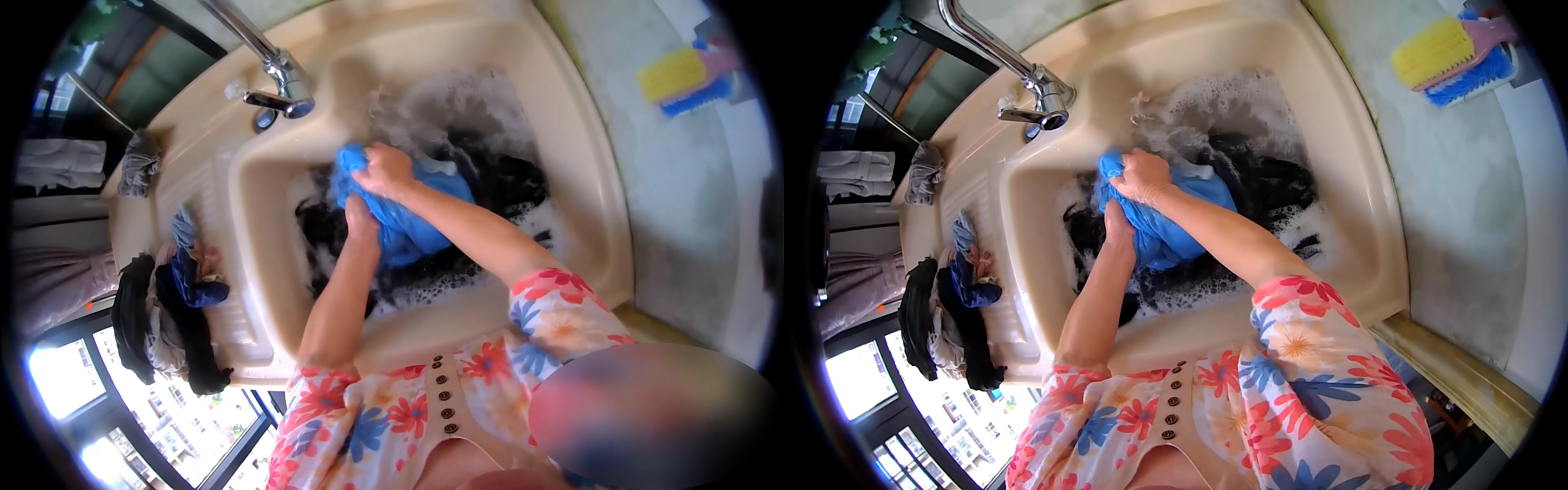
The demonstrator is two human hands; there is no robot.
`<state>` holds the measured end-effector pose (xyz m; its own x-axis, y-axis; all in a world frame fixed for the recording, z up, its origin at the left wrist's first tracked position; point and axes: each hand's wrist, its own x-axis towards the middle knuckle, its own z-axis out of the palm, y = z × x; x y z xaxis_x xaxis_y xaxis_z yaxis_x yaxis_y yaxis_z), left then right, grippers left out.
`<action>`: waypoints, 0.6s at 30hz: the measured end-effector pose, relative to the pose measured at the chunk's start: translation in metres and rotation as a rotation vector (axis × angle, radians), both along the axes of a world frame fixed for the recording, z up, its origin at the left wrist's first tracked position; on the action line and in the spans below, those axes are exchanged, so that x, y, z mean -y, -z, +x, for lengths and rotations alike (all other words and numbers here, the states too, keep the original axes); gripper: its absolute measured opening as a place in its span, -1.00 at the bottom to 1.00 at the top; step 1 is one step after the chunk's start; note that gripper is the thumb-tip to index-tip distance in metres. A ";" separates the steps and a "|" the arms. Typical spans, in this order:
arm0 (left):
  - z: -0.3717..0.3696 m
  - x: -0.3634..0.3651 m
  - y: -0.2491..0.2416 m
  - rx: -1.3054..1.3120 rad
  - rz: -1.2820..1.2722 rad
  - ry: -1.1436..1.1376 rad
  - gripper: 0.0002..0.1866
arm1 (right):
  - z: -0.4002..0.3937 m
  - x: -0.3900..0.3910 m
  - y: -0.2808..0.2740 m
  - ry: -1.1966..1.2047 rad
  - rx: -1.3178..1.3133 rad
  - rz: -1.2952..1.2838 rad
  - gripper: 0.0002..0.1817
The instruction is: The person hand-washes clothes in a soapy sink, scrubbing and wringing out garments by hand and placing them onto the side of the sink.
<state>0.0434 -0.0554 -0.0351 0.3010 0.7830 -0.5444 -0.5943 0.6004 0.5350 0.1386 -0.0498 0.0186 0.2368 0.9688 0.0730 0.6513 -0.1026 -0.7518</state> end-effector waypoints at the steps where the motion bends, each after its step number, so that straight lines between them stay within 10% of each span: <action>1: -0.003 -0.001 0.007 0.015 0.036 0.000 -0.63 | 0.001 0.000 -0.006 0.047 -0.017 -0.059 -0.77; 6: -0.007 -0.021 0.077 0.402 0.107 0.045 -0.61 | -0.030 0.058 -0.043 -0.339 0.044 0.354 -0.76; 8: -0.008 -0.024 0.084 0.597 0.103 0.043 -0.63 | -0.003 0.020 -0.013 -0.120 0.029 0.292 -0.72; 9: -0.005 -0.019 0.036 0.206 0.078 0.091 -0.63 | 0.021 0.001 -0.027 0.091 0.018 -0.137 -0.73; 11: -0.002 -0.009 -0.081 -0.287 0.163 0.082 -0.65 | 0.106 -0.020 0.015 0.049 0.177 -0.113 -0.59; 18: -0.067 -0.046 -0.087 -1.445 0.628 0.734 -0.43 | 0.224 -0.008 0.006 0.222 -0.501 -0.236 -0.26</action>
